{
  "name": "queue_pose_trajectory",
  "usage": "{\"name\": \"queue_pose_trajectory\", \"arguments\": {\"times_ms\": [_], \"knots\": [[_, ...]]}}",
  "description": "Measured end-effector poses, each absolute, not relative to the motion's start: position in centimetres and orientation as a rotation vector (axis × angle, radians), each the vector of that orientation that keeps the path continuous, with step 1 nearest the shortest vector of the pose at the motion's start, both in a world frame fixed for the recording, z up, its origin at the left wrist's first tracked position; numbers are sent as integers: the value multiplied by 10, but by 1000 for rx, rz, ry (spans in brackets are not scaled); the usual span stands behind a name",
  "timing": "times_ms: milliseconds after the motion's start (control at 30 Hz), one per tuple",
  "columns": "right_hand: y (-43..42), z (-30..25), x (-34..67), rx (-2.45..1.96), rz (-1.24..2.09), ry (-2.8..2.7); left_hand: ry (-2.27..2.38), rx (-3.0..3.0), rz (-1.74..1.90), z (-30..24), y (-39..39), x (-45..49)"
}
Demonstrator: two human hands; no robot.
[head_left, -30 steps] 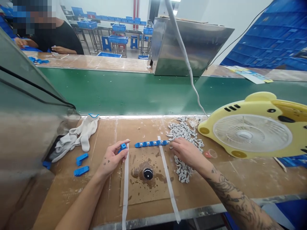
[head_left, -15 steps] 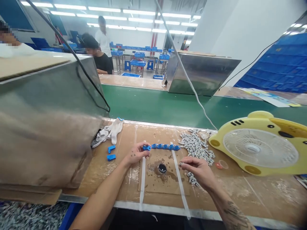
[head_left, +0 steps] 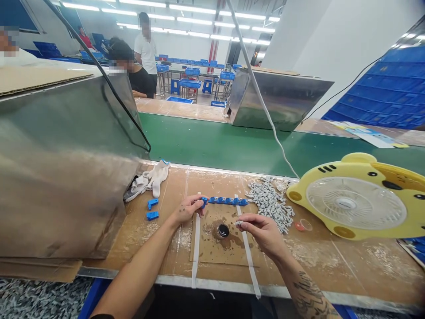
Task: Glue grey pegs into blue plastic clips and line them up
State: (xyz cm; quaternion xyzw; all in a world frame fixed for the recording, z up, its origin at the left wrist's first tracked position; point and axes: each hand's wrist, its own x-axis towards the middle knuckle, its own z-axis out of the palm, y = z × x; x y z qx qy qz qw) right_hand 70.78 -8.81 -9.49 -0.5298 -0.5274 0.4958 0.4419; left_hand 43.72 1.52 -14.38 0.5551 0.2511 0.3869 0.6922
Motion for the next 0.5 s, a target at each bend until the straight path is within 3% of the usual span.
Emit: {"name": "queue_pose_trajectory", "arguments": {"times_ms": [233, 500], "knots": [[-91, -83, 702, -1302, 1033, -1726, 524, 1244, 838, -150, 10, 437], [-102, -79, 698, -1250, 961, -1789, 472, 1296, 868, -141, 12, 437]]}}
